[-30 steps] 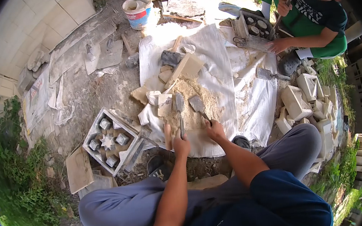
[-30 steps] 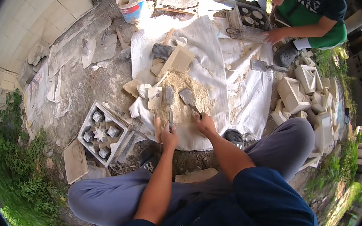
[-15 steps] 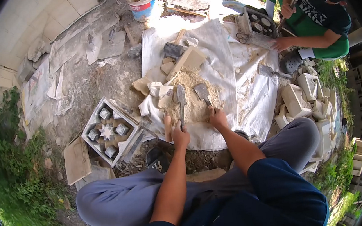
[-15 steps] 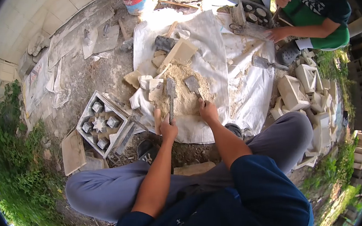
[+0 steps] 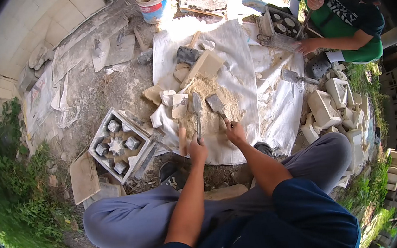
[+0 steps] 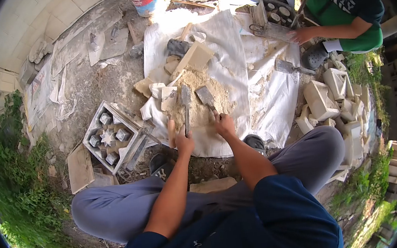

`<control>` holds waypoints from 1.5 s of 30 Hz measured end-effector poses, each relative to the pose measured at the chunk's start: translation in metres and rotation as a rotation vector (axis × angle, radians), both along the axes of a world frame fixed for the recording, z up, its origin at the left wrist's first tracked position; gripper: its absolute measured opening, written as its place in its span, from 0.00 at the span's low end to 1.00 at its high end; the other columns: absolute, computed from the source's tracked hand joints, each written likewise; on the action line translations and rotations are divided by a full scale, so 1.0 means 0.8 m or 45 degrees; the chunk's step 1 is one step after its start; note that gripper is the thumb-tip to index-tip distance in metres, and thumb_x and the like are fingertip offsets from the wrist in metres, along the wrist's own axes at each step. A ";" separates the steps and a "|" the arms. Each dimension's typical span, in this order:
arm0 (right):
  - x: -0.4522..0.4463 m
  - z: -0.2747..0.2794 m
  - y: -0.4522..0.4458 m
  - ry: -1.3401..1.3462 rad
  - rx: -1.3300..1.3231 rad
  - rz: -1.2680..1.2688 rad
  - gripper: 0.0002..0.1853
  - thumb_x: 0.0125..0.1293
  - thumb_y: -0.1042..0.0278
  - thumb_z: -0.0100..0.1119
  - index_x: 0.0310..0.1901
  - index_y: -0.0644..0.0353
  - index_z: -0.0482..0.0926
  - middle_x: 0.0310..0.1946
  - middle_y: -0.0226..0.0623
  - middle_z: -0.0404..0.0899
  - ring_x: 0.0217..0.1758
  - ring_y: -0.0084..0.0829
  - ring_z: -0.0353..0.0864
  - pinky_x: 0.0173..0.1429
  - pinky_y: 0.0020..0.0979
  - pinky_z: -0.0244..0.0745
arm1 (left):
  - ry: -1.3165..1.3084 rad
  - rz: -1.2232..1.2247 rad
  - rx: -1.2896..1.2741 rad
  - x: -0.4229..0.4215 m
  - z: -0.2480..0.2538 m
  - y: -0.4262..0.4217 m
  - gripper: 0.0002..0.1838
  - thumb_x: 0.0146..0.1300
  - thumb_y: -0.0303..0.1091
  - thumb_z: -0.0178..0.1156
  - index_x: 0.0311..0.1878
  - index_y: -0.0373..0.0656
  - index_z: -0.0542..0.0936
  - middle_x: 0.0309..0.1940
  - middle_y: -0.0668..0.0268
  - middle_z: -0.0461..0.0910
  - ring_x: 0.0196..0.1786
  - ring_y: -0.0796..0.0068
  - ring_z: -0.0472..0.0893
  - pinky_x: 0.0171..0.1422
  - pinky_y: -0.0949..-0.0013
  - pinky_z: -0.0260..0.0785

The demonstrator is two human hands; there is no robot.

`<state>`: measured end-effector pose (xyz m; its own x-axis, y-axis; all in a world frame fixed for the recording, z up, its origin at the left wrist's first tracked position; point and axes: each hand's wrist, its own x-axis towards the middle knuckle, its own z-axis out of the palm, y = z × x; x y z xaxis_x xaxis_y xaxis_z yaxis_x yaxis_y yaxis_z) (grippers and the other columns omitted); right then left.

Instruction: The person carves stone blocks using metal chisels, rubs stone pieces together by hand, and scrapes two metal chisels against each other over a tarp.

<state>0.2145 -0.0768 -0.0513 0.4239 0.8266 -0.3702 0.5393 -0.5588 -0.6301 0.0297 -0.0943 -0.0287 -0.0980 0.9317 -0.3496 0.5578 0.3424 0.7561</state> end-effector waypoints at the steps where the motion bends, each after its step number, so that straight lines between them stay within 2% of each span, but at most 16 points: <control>1: 0.002 0.011 0.003 0.018 0.016 -0.003 0.29 0.70 0.43 0.46 0.37 0.67 0.79 0.27 0.62 0.76 0.33 0.58 0.79 0.38 0.50 0.68 | 0.043 -0.010 0.047 0.002 0.005 -0.003 0.22 0.62 0.32 0.57 0.60 0.35 0.73 0.47 0.43 0.78 0.53 0.45 0.76 0.56 0.56 0.68; 5: -0.011 0.051 0.014 0.117 0.174 -0.104 0.30 0.70 0.43 0.45 0.34 0.69 0.79 0.27 0.63 0.77 0.34 0.60 0.77 0.40 0.51 0.67 | 0.125 -0.034 0.053 0.001 0.007 -0.004 0.22 0.63 0.29 0.56 0.61 0.34 0.72 0.48 0.42 0.78 0.53 0.46 0.77 0.56 0.57 0.69; 8: 0.002 -0.004 -0.007 0.039 0.100 -0.032 0.29 0.70 0.43 0.45 0.37 0.67 0.80 0.28 0.63 0.77 0.35 0.60 0.78 0.39 0.51 0.68 | 0.044 -0.011 0.069 0.001 0.001 -0.003 0.24 0.63 0.33 0.58 0.61 0.35 0.71 0.50 0.42 0.77 0.55 0.45 0.76 0.59 0.55 0.66; 12: 0.014 -0.013 -0.002 0.041 -0.032 -0.031 0.27 0.69 0.44 0.49 0.38 0.67 0.82 0.28 0.61 0.78 0.36 0.60 0.79 0.40 0.50 0.71 | 0.053 -0.013 0.033 0.002 -0.012 -0.010 0.24 0.62 0.33 0.59 0.61 0.36 0.71 0.50 0.41 0.77 0.54 0.44 0.76 0.59 0.55 0.66; 15: 0.026 -0.001 -0.010 0.071 0.049 -0.072 0.25 0.68 0.48 0.52 0.35 0.69 0.81 0.26 0.60 0.78 0.34 0.58 0.80 0.38 0.49 0.71 | 0.091 -0.009 0.141 0.010 0.001 -0.008 0.22 0.62 0.28 0.57 0.60 0.35 0.72 0.46 0.42 0.79 0.51 0.44 0.78 0.54 0.55 0.70; 17: 0.027 0.034 -0.018 0.452 0.021 -0.420 0.22 0.69 0.54 0.53 0.32 0.70 0.78 0.23 0.59 0.76 0.31 0.58 0.78 0.35 0.48 0.69 | 0.185 -0.003 0.151 0.012 0.011 -0.007 0.22 0.62 0.28 0.57 0.59 0.35 0.73 0.44 0.42 0.79 0.49 0.44 0.78 0.52 0.55 0.70; 18: 0.040 -0.009 -0.028 0.216 0.287 -0.352 0.20 0.69 0.58 0.52 0.30 0.70 0.76 0.21 0.57 0.76 0.30 0.58 0.76 0.34 0.47 0.68 | 0.184 -0.005 0.151 0.014 0.015 -0.008 0.22 0.62 0.28 0.57 0.59 0.35 0.73 0.44 0.42 0.79 0.49 0.44 0.78 0.52 0.55 0.70; 19: 0.044 -0.001 -0.036 0.213 0.288 -0.355 0.20 0.69 0.58 0.52 0.30 0.70 0.76 0.21 0.57 0.76 0.30 0.58 0.76 0.34 0.47 0.68 | 0.111 0.034 0.102 0.016 0.016 -0.009 0.21 0.62 0.28 0.57 0.59 0.35 0.73 0.44 0.42 0.79 0.48 0.44 0.78 0.51 0.55 0.70; 21: 0.056 0.009 -0.052 -0.108 0.360 -0.430 0.20 0.69 0.58 0.52 0.29 0.70 0.75 0.23 0.57 0.76 0.29 0.57 0.76 0.34 0.47 0.67 | 0.031 0.065 0.060 0.023 0.016 -0.008 0.21 0.62 0.28 0.57 0.59 0.35 0.73 0.44 0.42 0.79 0.48 0.43 0.79 0.50 0.55 0.71; 22: 0.063 0.010 -0.059 -0.139 0.242 -0.429 0.20 0.70 0.59 0.51 0.29 0.70 0.74 0.25 0.59 0.76 0.31 0.59 0.76 0.36 0.48 0.68 | 0.031 0.088 0.060 0.024 0.015 -0.010 0.22 0.62 0.29 0.57 0.59 0.35 0.73 0.44 0.43 0.79 0.48 0.44 0.79 0.50 0.55 0.71; 27: 0.039 -0.008 -0.069 -0.160 0.227 -0.433 0.20 0.69 0.57 0.52 0.33 0.70 0.76 0.26 0.61 0.76 0.34 0.61 0.76 0.39 0.50 0.68 | 0.068 0.079 0.101 0.015 0.003 -0.010 0.22 0.62 0.29 0.57 0.60 0.35 0.72 0.45 0.43 0.79 0.48 0.45 0.79 0.50 0.56 0.71; 30: 0.020 0.004 -0.056 -0.099 0.235 -0.177 0.21 0.68 0.55 0.53 0.31 0.70 0.76 0.26 0.61 0.76 0.33 0.61 0.75 0.38 0.50 0.67 | 0.055 0.024 0.089 0.010 0.005 -0.007 0.23 0.62 0.30 0.58 0.61 0.35 0.72 0.46 0.43 0.79 0.50 0.45 0.78 0.52 0.56 0.70; 37: 0.021 0.034 -0.037 0.037 0.302 -0.299 0.18 0.67 0.58 0.54 0.31 0.69 0.77 0.23 0.60 0.76 0.29 0.59 0.76 0.33 0.49 0.66 | 0.134 -0.029 0.113 0.002 -0.019 -0.004 0.23 0.62 0.33 0.58 0.59 0.35 0.73 0.45 0.44 0.80 0.51 0.45 0.78 0.53 0.56 0.70; 41: 0.031 0.013 -0.045 -0.091 0.220 -0.256 0.17 0.69 0.59 0.52 0.34 0.68 0.75 0.26 0.59 0.78 0.35 0.60 0.78 0.40 0.51 0.70 | 0.081 0.021 0.038 0.004 0.013 0.002 0.21 0.63 0.34 0.57 0.59 0.36 0.74 0.43 0.43 0.80 0.48 0.44 0.79 0.50 0.56 0.71; 43: 0.029 0.024 -0.049 -0.055 0.205 -0.156 0.15 0.68 0.61 0.53 0.36 0.68 0.74 0.28 0.58 0.79 0.37 0.62 0.78 0.42 0.51 0.72 | 0.088 0.030 0.028 0.005 0.031 0.001 0.21 0.64 0.34 0.56 0.58 0.36 0.74 0.43 0.43 0.80 0.48 0.44 0.79 0.49 0.56 0.71; 45: 0.020 0.053 -0.051 0.537 -0.071 -0.184 0.13 0.66 0.63 0.55 0.37 0.68 0.73 0.28 0.58 0.79 0.37 0.61 0.78 0.42 0.50 0.71 | 0.099 0.030 0.005 0.006 0.035 -0.004 0.20 0.64 0.34 0.56 0.58 0.37 0.74 0.43 0.43 0.80 0.48 0.44 0.79 0.48 0.56 0.72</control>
<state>0.2304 -0.1177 -0.0091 0.3358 0.7441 -0.5776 0.1558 -0.6486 -0.7450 0.0342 -0.0974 -0.0010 -0.1465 0.9301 -0.3367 0.6070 0.3533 0.7118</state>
